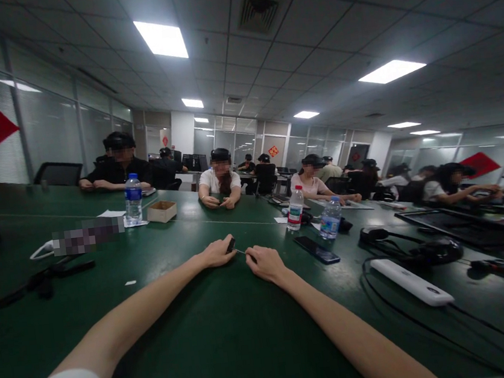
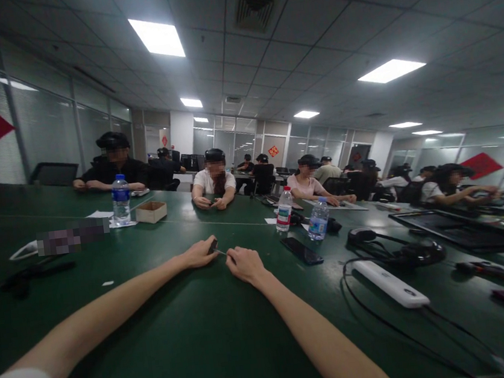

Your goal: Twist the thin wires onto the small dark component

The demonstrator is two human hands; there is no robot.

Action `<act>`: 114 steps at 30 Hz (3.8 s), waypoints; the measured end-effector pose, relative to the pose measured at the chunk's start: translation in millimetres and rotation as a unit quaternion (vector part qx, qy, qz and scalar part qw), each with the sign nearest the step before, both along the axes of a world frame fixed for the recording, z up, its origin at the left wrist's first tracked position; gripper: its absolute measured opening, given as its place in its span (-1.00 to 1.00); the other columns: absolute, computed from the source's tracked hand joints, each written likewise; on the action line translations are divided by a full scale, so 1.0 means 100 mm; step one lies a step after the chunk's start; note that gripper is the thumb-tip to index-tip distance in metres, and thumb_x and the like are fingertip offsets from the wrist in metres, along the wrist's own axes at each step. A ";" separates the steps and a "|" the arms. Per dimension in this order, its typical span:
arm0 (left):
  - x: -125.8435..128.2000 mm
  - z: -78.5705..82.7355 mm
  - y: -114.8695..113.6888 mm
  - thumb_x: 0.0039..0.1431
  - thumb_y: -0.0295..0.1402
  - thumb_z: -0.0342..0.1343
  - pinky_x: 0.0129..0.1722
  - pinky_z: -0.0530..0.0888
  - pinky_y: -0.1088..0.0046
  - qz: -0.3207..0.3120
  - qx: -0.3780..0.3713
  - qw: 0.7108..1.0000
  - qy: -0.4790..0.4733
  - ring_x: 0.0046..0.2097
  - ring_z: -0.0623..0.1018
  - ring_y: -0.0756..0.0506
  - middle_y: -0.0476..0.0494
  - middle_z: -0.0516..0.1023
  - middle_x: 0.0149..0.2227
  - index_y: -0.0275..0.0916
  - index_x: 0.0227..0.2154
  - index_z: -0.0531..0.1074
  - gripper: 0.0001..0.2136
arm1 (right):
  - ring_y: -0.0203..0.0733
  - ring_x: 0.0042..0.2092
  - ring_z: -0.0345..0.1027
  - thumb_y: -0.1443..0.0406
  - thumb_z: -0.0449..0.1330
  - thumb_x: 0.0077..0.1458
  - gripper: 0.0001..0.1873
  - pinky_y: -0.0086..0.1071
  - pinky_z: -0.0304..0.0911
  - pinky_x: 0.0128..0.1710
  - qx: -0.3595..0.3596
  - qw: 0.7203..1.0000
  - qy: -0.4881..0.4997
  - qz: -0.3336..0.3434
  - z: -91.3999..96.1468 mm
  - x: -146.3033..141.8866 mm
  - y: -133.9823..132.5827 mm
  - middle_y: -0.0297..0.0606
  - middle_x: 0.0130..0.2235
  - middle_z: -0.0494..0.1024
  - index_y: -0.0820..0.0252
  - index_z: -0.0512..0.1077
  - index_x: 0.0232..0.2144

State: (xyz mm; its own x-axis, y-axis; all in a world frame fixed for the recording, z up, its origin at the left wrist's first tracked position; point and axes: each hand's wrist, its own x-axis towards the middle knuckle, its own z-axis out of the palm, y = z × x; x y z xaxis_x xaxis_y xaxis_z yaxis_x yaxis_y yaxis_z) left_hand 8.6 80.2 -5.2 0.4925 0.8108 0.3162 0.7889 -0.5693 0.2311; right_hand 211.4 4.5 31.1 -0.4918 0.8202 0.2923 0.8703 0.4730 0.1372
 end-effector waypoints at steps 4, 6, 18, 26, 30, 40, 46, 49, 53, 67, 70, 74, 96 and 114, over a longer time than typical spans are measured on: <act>0.00 -0.05 0.06 0.18 -0.02 -0.11 -0.34 0.33 0.49 -0.014 0.021 1.000 -0.012 -0.29 0.50 -0.11 -0.14 0.48 -0.32 -0.21 -0.17 0.22 -0.64 | -0.27 -0.24 0.36 0.14 -0.16 0.28 -0.59 -0.47 0.16 -0.29 -0.008 1.000 -0.001 0.004 0.00 0.00 -0.02 -0.22 -0.18 0.48 0.07 0.41 -0.07; 0.00 -0.06 0.08 0.18 0.01 -0.12 -0.36 0.32 0.49 -0.013 0.028 0.999 -0.011 -0.31 0.50 -0.10 -0.14 0.48 -0.34 -0.22 -0.20 0.26 -0.62 | -0.25 -0.21 0.36 0.11 -0.15 0.27 -0.58 -0.46 0.17 -0.27 0.000 1.000 -0.008 0.009 0.00 0.00 -0.02 -0.22 -0.17 0.47 0.04 0.40 -0.03; 0.01 0.01 -0.01 0.22 0.02 -0.25 -0.31 0.34 0.44 0.032 0.059 0.998 0.019 -0.26 0.52 -0.15 -0.23 0.53 -0.31 -0.24 -0.37 0.42 -0.53 | -0.26 -0.20 0.34 0.03 -0.18 0.27 -0.53 -0.45 0.19 -0.24 0.017 0.996 -0.019 0.081 -0.04 0.03 0.03 -0.24 -0.11 0.41 -0.10 0.25 0.13; 0.02 0.01 0.00 0.22 -0.03 -0.24 -0.28 0.37 0.39 0.058 0.049 0.996 0.048 -0.26 0.53 -0.17 -0.26 0.53 -0.30 -0.23 -0.36 0.45 -0.55 | -0.28 -0.24 0.34 0.03 -0.22 0.29 -0.51 -0.45 0.19 -0.27 0.018 0.995 -0.024 0.098 -0.02 0.01 0.01 -0.21 -0.12 0.39 -0.06 0.20 0.16; 0.03 0.02 -0.01 0.23 -0.05 -0.25 -0.27 0.39 0.37 0.072 0.047 0.994 0.073 -0.25 0.53 -0.18 -0.29 0.53 -0.29 -0.25 -0.32 0.46 -0.54 | -0.27 -0.25 0.35 0.06 -0.21 0.29 -0.53 -0.44 0.18 -0.26 0.008 0.997 -0.024 0.071 -0.01 -0.06 -0.06 -0.20 -0.11 0.39 -0.03 0.25 0.13; 0.03 0.01 0.00 0.23 -0.06 -0.26 -0.23 0.41 0.34 0.093 0.048 0.992 0.068 -0.21 0.52 -0.19 -0.30 0.53 -0.27 -0.27 -0.31 0.45 -0.54 | -0.26 -0.30 0.36 0.14 -0.15 0.26 -0.61 -0.46 0.15 -0.31 0.020 0.999 0.011 0.026 -0.09 -0.12 -0.05 -0.20 -0.21 0.48 0.12 0.42 -0.15; 0.03 0.00 0.01 0.24 -0.07 -0.27 -0.22 0.41 0.34 0.090 0.057 0.992 0.061 -0.23 0.52 -0.18 -0.29 0.53 -0.28 -0.26 -0.33 0.46 -0.54 | -0.27 -0.34 0.36 0.16 -0.16 0.26 -0.62 -0.48 0.10 -0.35 0.014 0.999 0.028 0.022 -0.09 -0.10 -0.04 -0.22 -0.28 0.53 0.15 0.42 -0.21; 0.03 0.00 0.01 0.24 -0.07 -0.26 -0.20 0.41 0.34 0.089 0.054 0.993 0.057 -0.23 0.52 -0.17 -0.29 0.53 -0.28 -0.27 -0.33 0.46 -0.54 | -0.29 -0.36 0.36 0.16 -0.16 0.26 -0.62 -0.49 0.10 -0.37 0.008 0.999 0.029 0.029 -0.08 -0.10 -0.04 -0.23 -0.30 0.53 0.16 0.42 -0.22; 0.03 0.01 -0.01 0.23 -0.06 -0.26 -0.20 0.41 0.34 0.089 0.052 0.993 0.060 -0.23 0.52 -0.16 -0.28 0.53 -0.28 -0.26 -0.33 0.46 -0.54 | -0.29 -0.37 0.36 0.16 -0.15 0.26 -0.63 -0.49 0.10 -0.37 0.003 0.999 0.029 0.032 -0.06 -0.10 -0.05 -0.25 -0.31 0.53 0.15 0.42 -0.24; 0.05 0.06 -0.10 0.23 -0.06 -0.33 -0.23 0.44 0.26 0.115 0.062 0.986 0.103 -0.22 0.53 -0.25 -0.36 0.52 -0.25 -0.29 -0.26 0.46 -0.49 | -0.16 -0.25 0.43 0.14 -0.21 0.29 -0.59 -0.37 0.21 -0.27 0.018 0.998 -0.062 -0.024 -0.02 -0.19 -0.16 -0.12 -0.20 0.53 0.15 0.38 -0.16; 0.06 0.06 -0.11 0.23 -0.07 -0.31 -0.21 0.44 0.28 0.120 0.055 0.985 0.107 -0.20 0.53 -0.24 -0.36 0.52 -0.24 -0.30 -0.26 0.47 -0.49 | -0.12 -0.23 0.44 0.14 -0.22 0.29 -0.59 -0.32 0.23 -0.25 0.021 0.997 -0.074 -0.030 -0.04 -0.22 -0.17 -0.08 -0.18 0.52 0.16 0.37 -0.15; 0.07 0.06 -0.10 0.23 -0.08 -0.29 -0.19 0.44 0.28 0.124 0.041 0.985 0.108 -0.18 0.53 -0.23 -0.36 0.52 -0.22 -0.30 -0.25 0.47 -0.50 | -0.09 -0.22 0.44 0.15 -0.21 0.28 -0.59 -0.29 0.23 -0.26 0.018 0.997 -0.066 -0.038 -0.07 -0.27 -0.17 -0.07 -0.19 0.52 0.19 0.36 -0.14; 0.10 0.05 -0.02 0.15 -0.27 -0.13 -0.20 0.47 0.24 0.134 0.000 0.980 0.145 -0.17 0.53 -0.27 -0.43 0.50 -0.20 -0.35 -0.25 0.48 -0.67 | -0.05 -0.18 0.43 0.24 -0.14 0.26 -0.63 -0.25 0.26 -0.24 -0.033 0.993 -0.019 -0.109 -0.06 -0.33 -0.12 0.02 -0.19 0.53 0.29 0.39 -0.13; 0.13 0.06 -0.11 0.19 -0.17 -0.22 -0.22 0.46 0.24 0.117 0.011 0.984 0.134 -0.18 0.53 -0.26 -0.39 0.50 -0.21 -0.32 -0.27 0.48 -0.58 | -0.15 -0.25 0.42 0.19 -0.22 0.28 -0.57 -0.36 0.26 -0.32 -0.069 0.982 0.063 -0.165 -0.07 0.10 0.16 -0.04 -0.20 0.50 0.25 0.38 -0.15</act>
State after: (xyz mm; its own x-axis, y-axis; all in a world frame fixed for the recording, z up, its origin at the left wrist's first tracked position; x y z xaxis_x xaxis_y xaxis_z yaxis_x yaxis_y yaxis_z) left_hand 21.9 68.8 1.3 0.3606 0.9064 0.2202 0.9301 -0.3670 -0.0129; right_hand 221.3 20.1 24.3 -0.1598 0.9647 0.2094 0.9852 0.1691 -0.0276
